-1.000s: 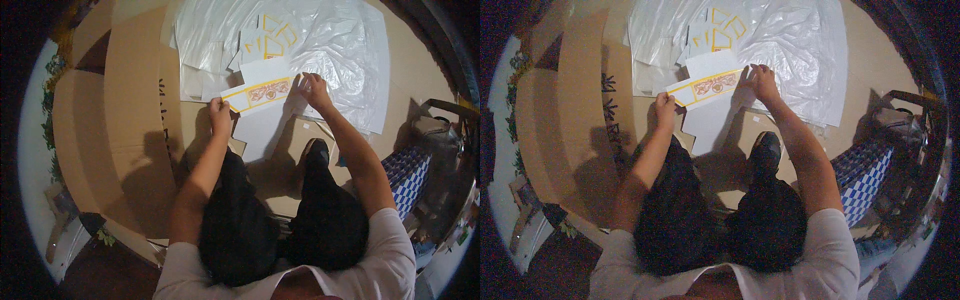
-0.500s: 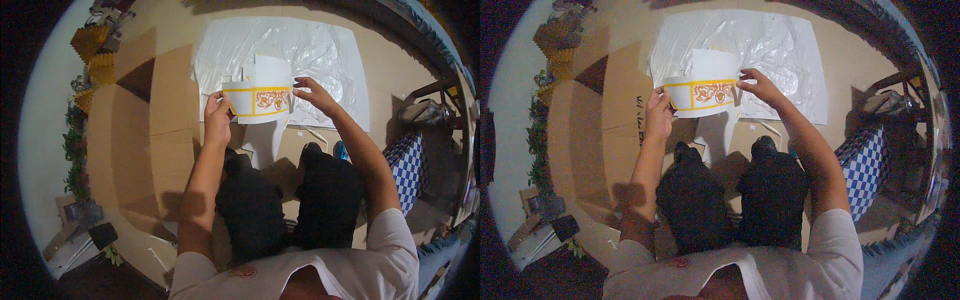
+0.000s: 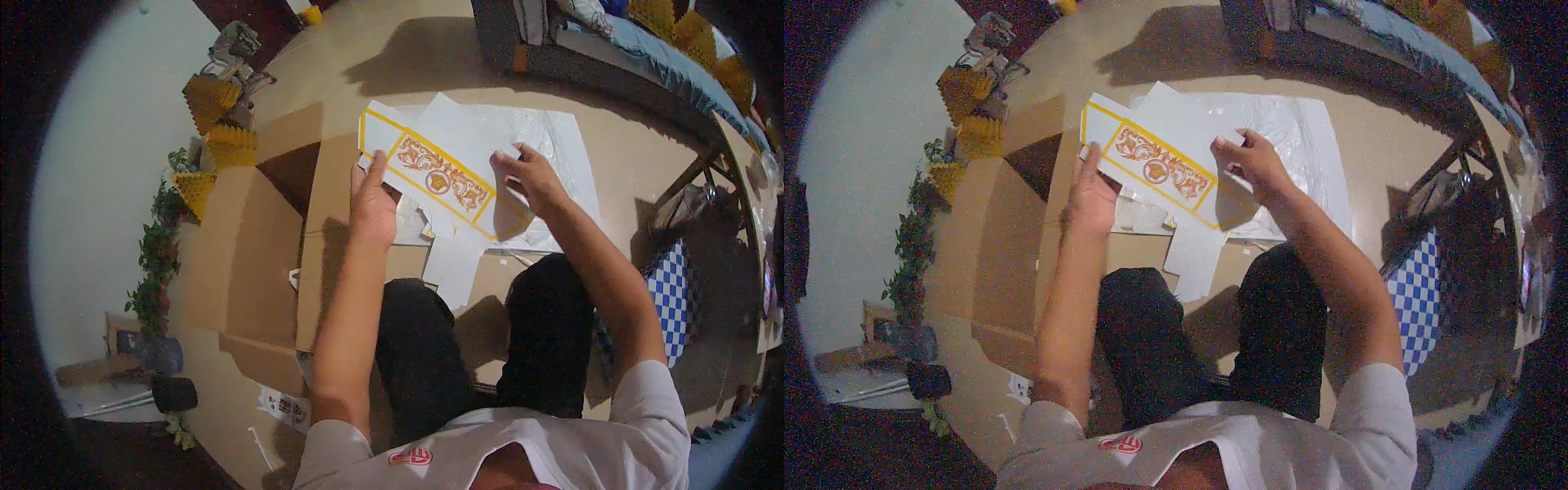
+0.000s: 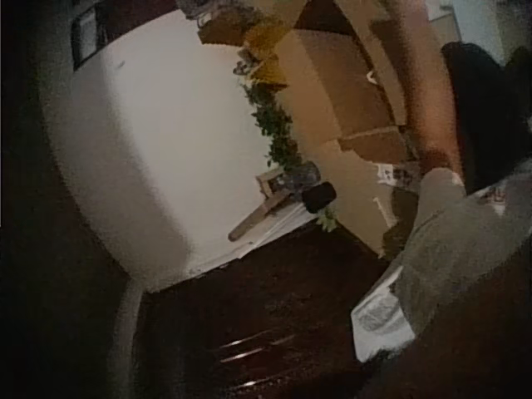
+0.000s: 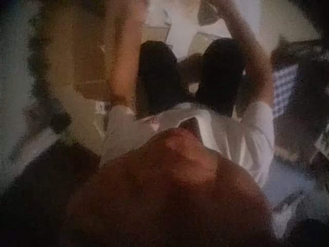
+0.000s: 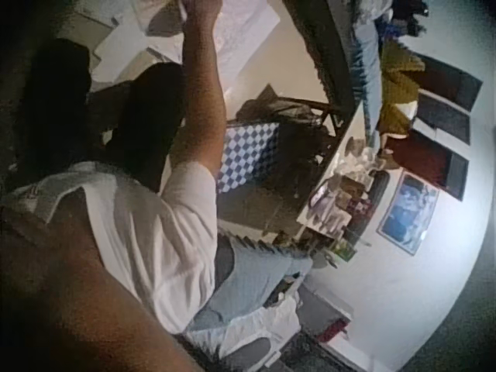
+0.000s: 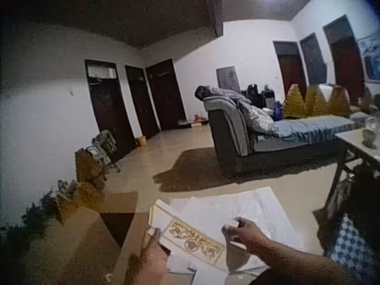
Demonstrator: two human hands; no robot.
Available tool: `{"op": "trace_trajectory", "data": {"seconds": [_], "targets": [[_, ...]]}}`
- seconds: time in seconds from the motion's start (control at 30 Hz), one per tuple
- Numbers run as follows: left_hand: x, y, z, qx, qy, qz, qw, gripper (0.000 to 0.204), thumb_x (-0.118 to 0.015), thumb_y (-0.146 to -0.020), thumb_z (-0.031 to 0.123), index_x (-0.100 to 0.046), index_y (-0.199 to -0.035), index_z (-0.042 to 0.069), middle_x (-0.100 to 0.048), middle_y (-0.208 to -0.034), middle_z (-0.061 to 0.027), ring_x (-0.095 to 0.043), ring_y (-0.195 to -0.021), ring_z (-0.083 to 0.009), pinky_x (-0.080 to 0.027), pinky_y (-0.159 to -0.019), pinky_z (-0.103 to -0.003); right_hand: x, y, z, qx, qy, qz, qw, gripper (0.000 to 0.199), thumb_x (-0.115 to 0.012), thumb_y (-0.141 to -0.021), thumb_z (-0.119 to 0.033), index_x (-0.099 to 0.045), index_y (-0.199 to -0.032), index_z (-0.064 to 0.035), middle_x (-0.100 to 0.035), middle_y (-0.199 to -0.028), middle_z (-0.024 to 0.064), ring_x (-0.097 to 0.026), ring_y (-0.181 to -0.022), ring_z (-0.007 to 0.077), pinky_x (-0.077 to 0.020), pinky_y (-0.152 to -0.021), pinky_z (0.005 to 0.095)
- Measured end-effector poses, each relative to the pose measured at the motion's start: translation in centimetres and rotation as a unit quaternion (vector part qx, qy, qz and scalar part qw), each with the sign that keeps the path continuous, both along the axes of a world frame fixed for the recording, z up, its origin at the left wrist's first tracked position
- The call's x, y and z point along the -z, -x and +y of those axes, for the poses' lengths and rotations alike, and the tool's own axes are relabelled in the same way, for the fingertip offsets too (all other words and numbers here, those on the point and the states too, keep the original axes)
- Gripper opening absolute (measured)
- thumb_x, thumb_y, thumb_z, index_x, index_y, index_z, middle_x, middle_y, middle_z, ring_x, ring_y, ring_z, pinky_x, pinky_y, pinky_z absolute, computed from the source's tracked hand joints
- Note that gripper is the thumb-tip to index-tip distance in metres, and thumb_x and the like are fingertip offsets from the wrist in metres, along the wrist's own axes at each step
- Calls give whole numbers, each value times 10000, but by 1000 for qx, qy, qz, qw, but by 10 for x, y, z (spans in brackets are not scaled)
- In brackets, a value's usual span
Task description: The person sits on the floor and assembles small rectangular boxes from flat printed cardboard sheets. They fold the sheets along pre-scored lines and use a tape dispenser to secure the edges, creating finished boxes.
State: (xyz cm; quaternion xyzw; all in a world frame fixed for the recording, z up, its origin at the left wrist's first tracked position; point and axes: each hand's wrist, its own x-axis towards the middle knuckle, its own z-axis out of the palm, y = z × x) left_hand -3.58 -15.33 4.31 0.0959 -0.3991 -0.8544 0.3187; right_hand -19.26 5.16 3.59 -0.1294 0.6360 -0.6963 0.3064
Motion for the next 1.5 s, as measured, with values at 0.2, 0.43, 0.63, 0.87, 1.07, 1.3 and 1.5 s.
{"op": "trace_trajectory", "data": {"seconds": [0.2,0.43,0.63,0.87,1.07,1.3,1.5], "targets": [[-8,13,6,-166,80,-72,980,396,-616,-877,31,-452,-1237,12,-572,-1166,-103,-582,-1015,-196,-475,-877,-335,10,-13,6,-90,-108,99,985,528,-683,-852,-309,-502,-1244,-7,-606,-1113,102,-566,-1026,196,-454,-886,342],[-13,8,20,-97,214,-85,968,289,-641,-877,65,-507,-1126,6,-625,-1062,-105,-625,-905,-179,-517,-799,-318,-26,-24,-28,32,-41,286,957,425,-630,-877,-338,-589,-1092,26,-651,-951,164,-628,-868,250,-494,-779,347],[-7,5,32,24,80,-88,993,380,-666,-857,61,-510,-1196,-10,-626,-1092,-130,-643,-929,-206,-546,-795,-341,4,-25,-42,73,77,132,986,355,-634,-890,-334,-610,-1004,1,-651,-797,59,-590,-705,125,-482,-637,283],[-15,2,44,129,4,-134,983,391,-665,-843,21,-515,-1204,1,-638,-1092,-118,-658,-917,-210,-566,-775,-346,14,-23,-49,83,129,20,988,424,-517,-948,-397,-574,-1064,7,-632,-918,92,-579,-812,145,-470,-727,283],[-15,3,47,186,-16,-108,976,391,-674,-846,48,-516,-1203,14,-638,-1089,-108,-655,-920,-196,-562,-777,-334,16,-43,-58,-9,139,-40,989,493,-366,-987,-432,-563,-1064,13,-624,-931,134,-590,-829,186,-469,-776,319],[-8,22,79,130,48,-119,983,427,-671,-870,140,-486,-1232,10,-630,-1088,-98,-643,-941,-191,-552,-794,-338,11,-51,-58,-8,280,-177,944,543,-342,-991,-484,-424,-1235,-7,-530,-1123,141,-561,-979,225,-476,-853,365],[2,30,75,129,9,-100,987,448,-671,-879,204,-478,-1226,-2,-629,-1058,-108,-647,-904,-199,-557,-771,-343,17,-41,-57,27,192,-54,980,560,-349,-984,-481,-452,-1213,20,-534,-1143,168,-541,-1003,244,-445,-887,359]]}}
